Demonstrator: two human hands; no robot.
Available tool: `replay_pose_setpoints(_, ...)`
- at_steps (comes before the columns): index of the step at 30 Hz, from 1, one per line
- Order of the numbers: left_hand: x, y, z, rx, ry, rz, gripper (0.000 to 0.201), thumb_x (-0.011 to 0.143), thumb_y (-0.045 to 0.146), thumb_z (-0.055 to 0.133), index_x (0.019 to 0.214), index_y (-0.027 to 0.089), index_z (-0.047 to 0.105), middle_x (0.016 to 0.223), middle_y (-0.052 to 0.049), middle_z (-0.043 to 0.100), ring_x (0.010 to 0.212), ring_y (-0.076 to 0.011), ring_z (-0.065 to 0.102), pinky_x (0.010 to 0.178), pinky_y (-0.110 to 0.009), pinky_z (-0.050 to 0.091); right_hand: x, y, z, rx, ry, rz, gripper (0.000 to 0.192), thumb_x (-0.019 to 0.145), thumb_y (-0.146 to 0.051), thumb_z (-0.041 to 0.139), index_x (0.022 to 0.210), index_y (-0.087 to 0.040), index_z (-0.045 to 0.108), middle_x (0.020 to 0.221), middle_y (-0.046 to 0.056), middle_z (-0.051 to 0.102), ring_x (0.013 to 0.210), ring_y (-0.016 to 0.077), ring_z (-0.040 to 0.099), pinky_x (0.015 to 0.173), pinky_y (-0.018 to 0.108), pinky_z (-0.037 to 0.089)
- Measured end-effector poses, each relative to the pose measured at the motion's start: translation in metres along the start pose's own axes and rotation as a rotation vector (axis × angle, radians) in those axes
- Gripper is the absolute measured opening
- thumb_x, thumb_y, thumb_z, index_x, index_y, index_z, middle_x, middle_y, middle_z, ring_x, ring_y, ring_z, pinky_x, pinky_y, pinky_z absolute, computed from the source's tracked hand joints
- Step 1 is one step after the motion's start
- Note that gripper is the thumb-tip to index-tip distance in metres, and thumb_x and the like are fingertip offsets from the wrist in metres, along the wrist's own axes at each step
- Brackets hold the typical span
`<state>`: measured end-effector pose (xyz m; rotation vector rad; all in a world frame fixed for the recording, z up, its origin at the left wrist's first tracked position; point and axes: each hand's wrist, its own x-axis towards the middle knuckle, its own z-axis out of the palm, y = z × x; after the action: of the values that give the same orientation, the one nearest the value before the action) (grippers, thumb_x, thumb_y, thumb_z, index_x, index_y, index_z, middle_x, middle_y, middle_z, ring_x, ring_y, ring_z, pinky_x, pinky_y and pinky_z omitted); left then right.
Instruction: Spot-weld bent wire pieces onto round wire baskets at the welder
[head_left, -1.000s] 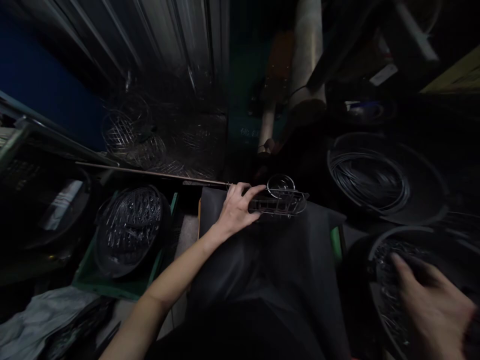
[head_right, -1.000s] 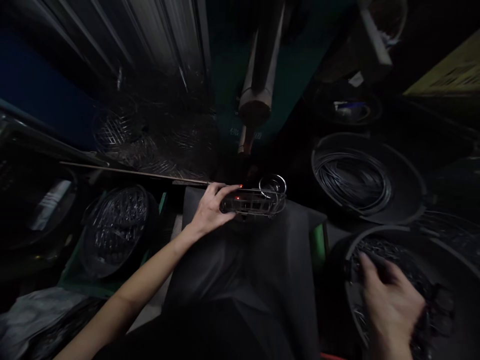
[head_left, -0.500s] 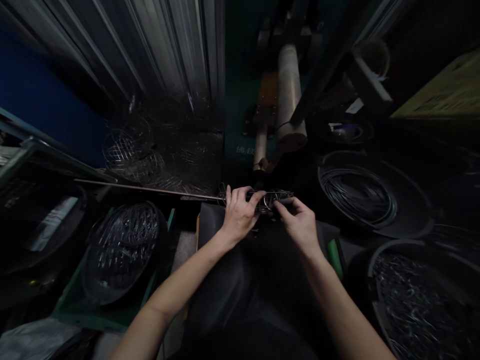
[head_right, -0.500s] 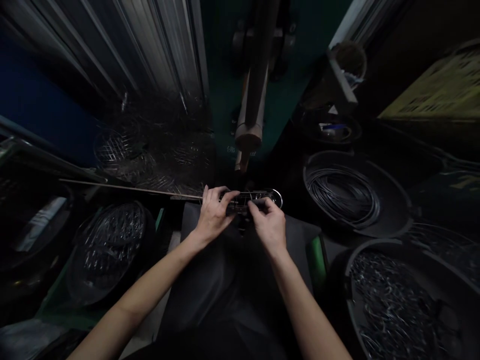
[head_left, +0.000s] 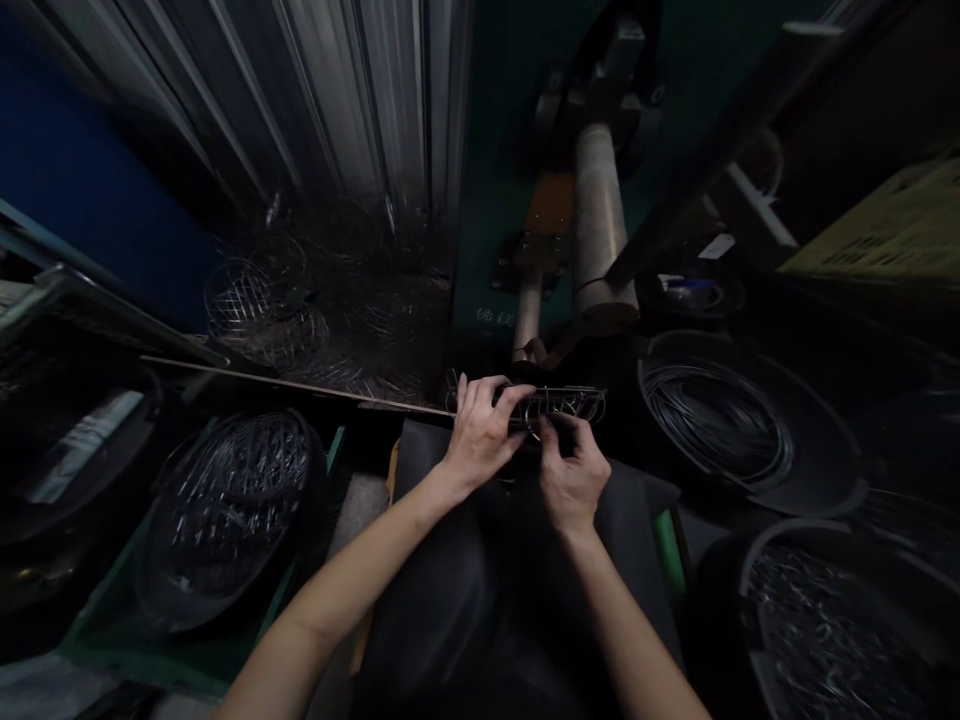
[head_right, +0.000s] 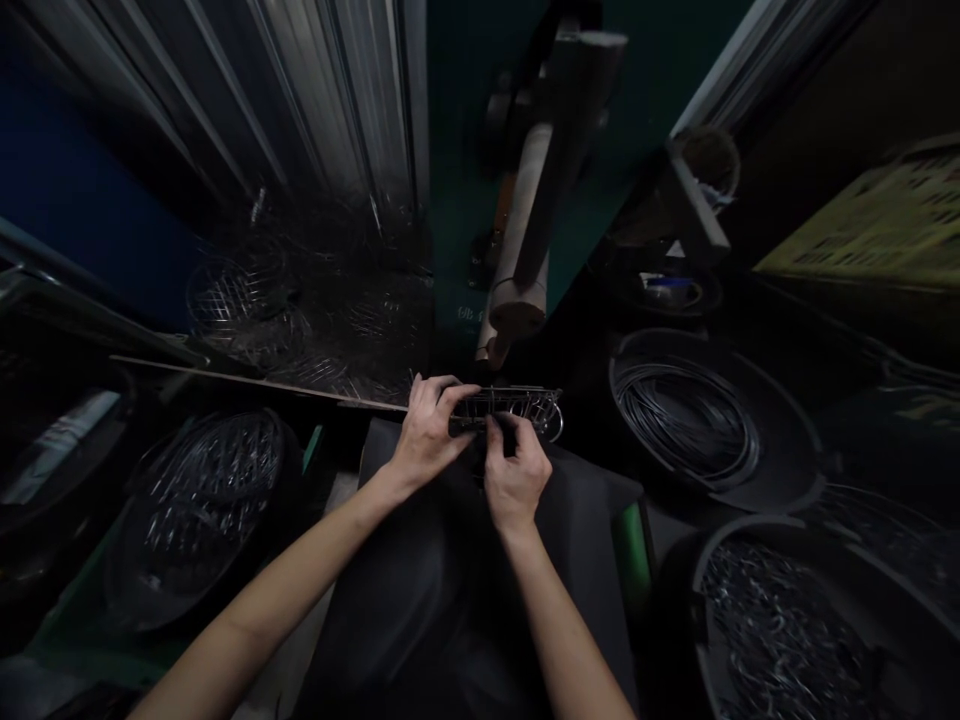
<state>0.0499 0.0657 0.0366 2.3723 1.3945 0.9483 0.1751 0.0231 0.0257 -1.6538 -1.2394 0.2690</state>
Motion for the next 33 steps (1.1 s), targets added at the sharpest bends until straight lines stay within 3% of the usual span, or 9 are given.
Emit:
replay_pose_setpoints(10,0.012,-0.003,0.000,-0.047,0.013,0.028,0.054,0.073,0.017,0.065,0.123,0.025,0.046,0.114,-0.006,0.049,0.112,-0.0224,0.049,0.111,-0.055,0.024,0.007,0.007,0.011,0.024,0.080,-0.101,0.022,0.086,-0.036,0.055,0.089,-0.016,0.063,0.085,0.005,0.067,0.078,0.0151,0.063,0.075,0.027,0.048)
replay_pose_setpoints(33,0.026,-0.013,0.005,0.003,0.062,0.064,0.053,0.075,0.022,0.067,0.123,0.025,0.046,0.116,-0.007,0.051,0.113,-0.0226,0.050,0.111,-0.055,0.024,0.020,0.010,0.022,0.038,0.096,-0.120,0.023,0.088,-0.037,0.054,0.090,-0.016,0.061,0.085,0.005,0.066,0.078,0.0151,0.062,0.076,0.028,0.048)
